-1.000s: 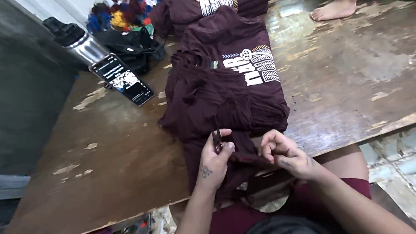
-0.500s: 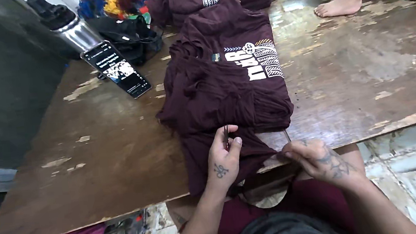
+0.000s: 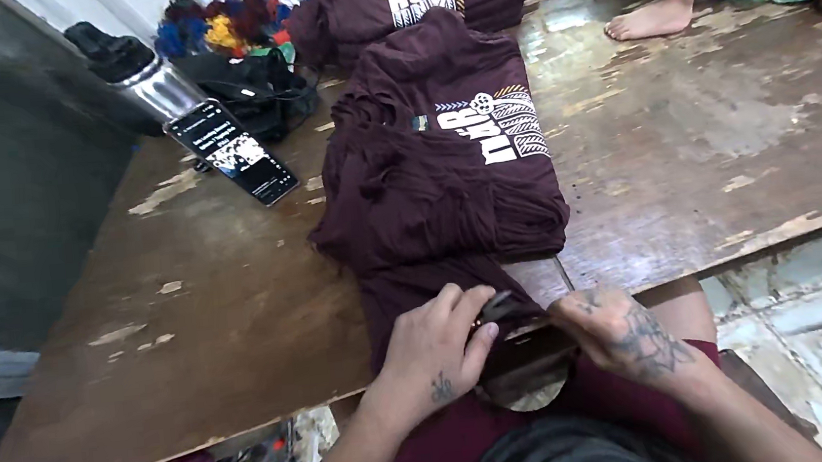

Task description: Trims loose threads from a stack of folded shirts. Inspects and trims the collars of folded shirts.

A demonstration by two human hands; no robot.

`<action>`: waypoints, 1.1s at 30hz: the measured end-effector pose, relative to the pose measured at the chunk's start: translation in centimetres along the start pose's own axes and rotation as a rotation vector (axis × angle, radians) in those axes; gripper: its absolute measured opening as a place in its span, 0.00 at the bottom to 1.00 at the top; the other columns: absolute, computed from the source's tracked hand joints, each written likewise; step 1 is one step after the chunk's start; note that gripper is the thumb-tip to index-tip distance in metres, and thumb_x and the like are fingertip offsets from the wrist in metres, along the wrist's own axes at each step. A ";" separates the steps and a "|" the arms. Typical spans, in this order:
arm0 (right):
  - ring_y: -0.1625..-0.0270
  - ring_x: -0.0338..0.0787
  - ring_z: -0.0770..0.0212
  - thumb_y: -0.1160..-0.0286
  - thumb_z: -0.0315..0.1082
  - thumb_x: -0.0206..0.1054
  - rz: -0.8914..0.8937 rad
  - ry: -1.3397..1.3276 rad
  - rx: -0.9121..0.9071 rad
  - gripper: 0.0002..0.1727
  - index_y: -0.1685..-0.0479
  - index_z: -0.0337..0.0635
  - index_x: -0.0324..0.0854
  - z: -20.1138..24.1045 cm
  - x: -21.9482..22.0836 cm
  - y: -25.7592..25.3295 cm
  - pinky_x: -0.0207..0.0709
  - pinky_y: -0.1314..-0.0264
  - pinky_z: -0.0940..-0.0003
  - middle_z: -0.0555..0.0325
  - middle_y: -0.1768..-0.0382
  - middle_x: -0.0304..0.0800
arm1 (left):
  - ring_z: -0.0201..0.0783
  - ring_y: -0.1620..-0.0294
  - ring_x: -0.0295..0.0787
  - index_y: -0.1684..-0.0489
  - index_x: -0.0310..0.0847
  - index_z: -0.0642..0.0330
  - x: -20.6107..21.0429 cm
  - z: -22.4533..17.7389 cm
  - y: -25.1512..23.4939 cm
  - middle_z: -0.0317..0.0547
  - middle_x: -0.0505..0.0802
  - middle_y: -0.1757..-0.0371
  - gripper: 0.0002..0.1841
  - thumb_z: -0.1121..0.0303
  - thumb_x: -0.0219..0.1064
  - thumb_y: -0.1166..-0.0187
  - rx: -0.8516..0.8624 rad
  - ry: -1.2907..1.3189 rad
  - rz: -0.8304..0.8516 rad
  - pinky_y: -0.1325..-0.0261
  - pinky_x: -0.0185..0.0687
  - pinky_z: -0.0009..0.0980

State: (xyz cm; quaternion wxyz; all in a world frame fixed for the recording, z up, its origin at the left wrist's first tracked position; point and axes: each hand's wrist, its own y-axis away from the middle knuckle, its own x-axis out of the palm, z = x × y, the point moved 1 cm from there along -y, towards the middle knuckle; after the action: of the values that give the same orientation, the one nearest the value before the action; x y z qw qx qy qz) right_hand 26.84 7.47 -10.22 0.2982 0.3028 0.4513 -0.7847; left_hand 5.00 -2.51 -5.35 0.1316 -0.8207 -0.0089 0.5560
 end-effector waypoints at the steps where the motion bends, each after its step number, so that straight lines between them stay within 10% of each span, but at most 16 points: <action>1: 0.77 0.88 0.54 0.21 0.30 0.58 -0.016 -0.006 -0.004 0.12 0.68 0.38 0.85 0.2 -0.1 0.1 0.81 0.77 0.61 0.52 0.78 0.86 | 0.51 0.68 0.91 0.42 0.90 0.57 -0.5 -0.5 -0.2 0.52 0.91 0.63 0.18 0.59 0.59 0.19 0.069 -0.051 -0.012 0.71 0.84 0.46; 14: 0.80 0.83 0.61 0.31 0.30 0.61 -0.224 -0.131 -0.006 0.10 0.79 0.40 0.81 2.0 0.4 0.0 0.74 0.78 0.69 0.54 0.83 0.82 | 0.49 0.77 0.86 0.53 0.93 0.55 -0.9 -3.4 -1.3 0.48 0.89 0.71 0.14 0.74 0.62 0.30 0.303 -0.317 -0.047 0.79 0.73 0.41; 17: 0.77 0.83 0.63 0.27 0.32 0.59 -0.176 -0.289 -0.093 0.11 0.77 0.41 0.79 2.3 0.7 0.1 0.76 0.74 0.72 0.55 0.81 0.83 | 0.51 0.75 0.90 0.53 0.93 0.56 -0.9 -2.6 -1.0 0.51 0.91 0.70 0.14 0.75 0.64 0.31 0.171 -0.343 -0.093 0.78 0.79 0.43; 22: 0.64 0.93 0.66 0.15 0.43 0.62 0.189 -0.343 -0.172 0.15 0.48 0.42 0.86 3.0 0.2 1.9 0.87 0.58 0.71 0.59 0.65 0.93 | 0.46 0.73 0.84 0.43 0.83 0.67 -0.9 0.8 1.5 0.49 0.88 0.70 0.28 0.48 0.69 0.26 -0.242 0.141 0.022 0.70 0.80 0.46; 24: 0.73 0.89 0.66 0.13 0.42 0.59 0.163 -0.323 -0.244 0.16 0.64 0.45 0.86 3.4 0.4 1.5 0.83 0.65 0.70 0.62 0.77 0.88 | 0.54 0.71 0.90 0.57 0.85 0.67 -1.9 2.3 1.8 0.55 0.90 0.73 0.18 0.56 0.73 0.26 -0.245 0.168 0.280 0.66 0.82 0.57; 26: 0.73 0.87 0.63 0.11 0.49 0.56 0.155 -0.308 -0.354 0.24 0.75 0.47 0.85 4.5 0.9 -0.3 0.81 0.57 0.66 0.63 0.81 0.84 | 0.42 0.69 0.89 0.66 0.87 0.65 -4.7 4.2 2.3 0.47 0.89 0.72 0.10 0.66 0.70 0.25 -0.316 0.237 0.060 0.61 0.85 0.44; 29: 0.44 0.92 0.45 0.20 0.56 0.64 0.134 -0.217 -0.359 0.23 0.65 0.44 0.89 5.4 2.3 -6.7 0.75 0.27 0.39 0.49 0.59 0.92 | 0.22 0.85 0.74 0.64 0.71 0.52 -8.0 5.7 1.9 0.26 0.77 0.83 0.06 0.72 0.58 0.13 -0.453 0.650 -1.104 0.78 0.76 0.19; 30: 0.31 0.88 0.38 0.22 0.55 0.67 0.116 -0.135 -0.308 0.22 0.54 0.44 0.90 4.6 3.1 -9.4 0.69 0.22 0.29 0.44 0.44 0.93 | 0.20 0.87 0.72 0.62 0.69 0.45 -8.6 4.8 1.0 0.20 0.75 0.85 0.07 0.69 0.54 0.10 -0.390 0.721 -1.246 0.82 0.73 0.17; 33: 0.10 0.63 0.35 0.18 0.60 0.61 0.219 0.047 -0.029 0.29 0.24 0.56 0.83 -0.7 6.6 -16.3 0.44 0.14 0.20 0.41 0.16 0.73 | 0.20 0.76 0.81 0.62 0.80 0.56 -6.0 1.5 0.8 0.26 0.85 0.76 0.10 0.61 0.61 0.14 -0.283 0.508 -0.741 0.69 0.79 0.19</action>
State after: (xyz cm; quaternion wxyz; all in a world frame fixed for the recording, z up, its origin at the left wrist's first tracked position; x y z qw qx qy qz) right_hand 10.69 13.61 -6.81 0.3759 0.3644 0.4336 -0.7334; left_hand 1.22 -3.99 -0.59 0.2061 -0.8821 -0.3443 0.2467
